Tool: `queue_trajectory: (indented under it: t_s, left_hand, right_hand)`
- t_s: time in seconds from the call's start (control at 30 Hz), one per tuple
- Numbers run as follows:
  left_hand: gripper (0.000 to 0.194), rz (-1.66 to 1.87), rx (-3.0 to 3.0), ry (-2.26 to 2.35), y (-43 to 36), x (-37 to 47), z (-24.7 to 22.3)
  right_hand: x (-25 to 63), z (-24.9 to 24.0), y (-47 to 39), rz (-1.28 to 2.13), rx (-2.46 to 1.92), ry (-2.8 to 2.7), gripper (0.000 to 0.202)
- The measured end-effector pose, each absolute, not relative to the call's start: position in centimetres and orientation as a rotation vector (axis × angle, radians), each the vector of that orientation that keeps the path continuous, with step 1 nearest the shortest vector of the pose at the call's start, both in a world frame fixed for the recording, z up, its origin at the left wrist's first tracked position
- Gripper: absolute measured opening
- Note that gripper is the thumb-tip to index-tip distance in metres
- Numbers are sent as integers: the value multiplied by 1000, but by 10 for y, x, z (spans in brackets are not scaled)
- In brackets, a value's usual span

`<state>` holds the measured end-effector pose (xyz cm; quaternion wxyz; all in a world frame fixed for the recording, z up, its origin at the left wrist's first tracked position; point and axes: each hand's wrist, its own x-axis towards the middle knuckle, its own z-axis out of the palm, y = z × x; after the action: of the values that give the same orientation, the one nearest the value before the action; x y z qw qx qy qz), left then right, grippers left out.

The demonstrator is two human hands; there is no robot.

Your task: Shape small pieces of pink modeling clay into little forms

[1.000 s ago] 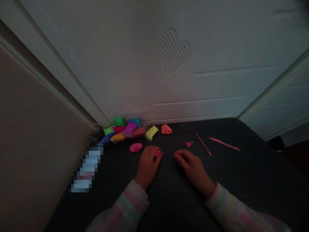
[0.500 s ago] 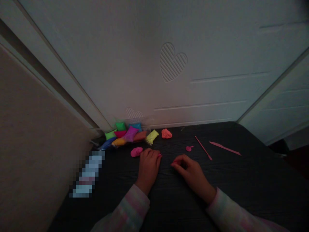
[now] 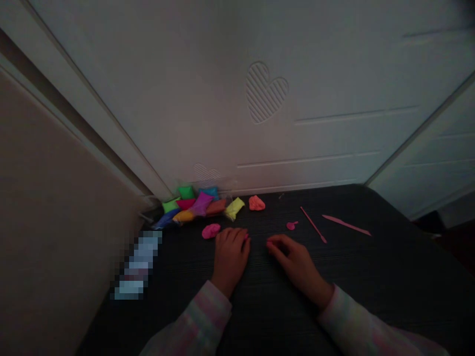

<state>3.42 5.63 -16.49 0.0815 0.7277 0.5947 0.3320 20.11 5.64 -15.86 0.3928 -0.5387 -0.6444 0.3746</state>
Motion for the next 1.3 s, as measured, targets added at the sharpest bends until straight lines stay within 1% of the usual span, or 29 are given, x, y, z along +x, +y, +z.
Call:
queue_trajectory:
  t_s: [0.23,0.37,0.57,0.73,0.9,1.03,1.13,1.3]
  left_hand:
    - [15,1191,1853,1604,46,45,-157]
    - [17,1205,1520,1525,36,58,-155]
    - [24,1165,1108,1375,36,65,-158]
    - [19,1172,1006,1315,40,60,-160]
    - [13,1182,1105,1329,37,62,-162]
    - [10,1219,1313,1426,33,60,-157]
    - [11,1259,1529,1591,31,40,-145]
    - [22,1227,1702,2169,24,-35,-127]
  right_hand:
    - [200,-162,57,907,-1327,-1635,14]
    - [200,-161,56,904,-1301,-1652,20]
    - [200,-157,52,883,-1257,-1751,10]
    - [199,-158,52,856,-1229,-1807,11]
    - [197,-161,51,827,-1221,-1826,15]
    - [198,-162,51,772,-1232,-1827,17]
    - [199,-163,51,728,-1253,-1820,18]
    - [201,-163,50,719,-1261,-1815,17]
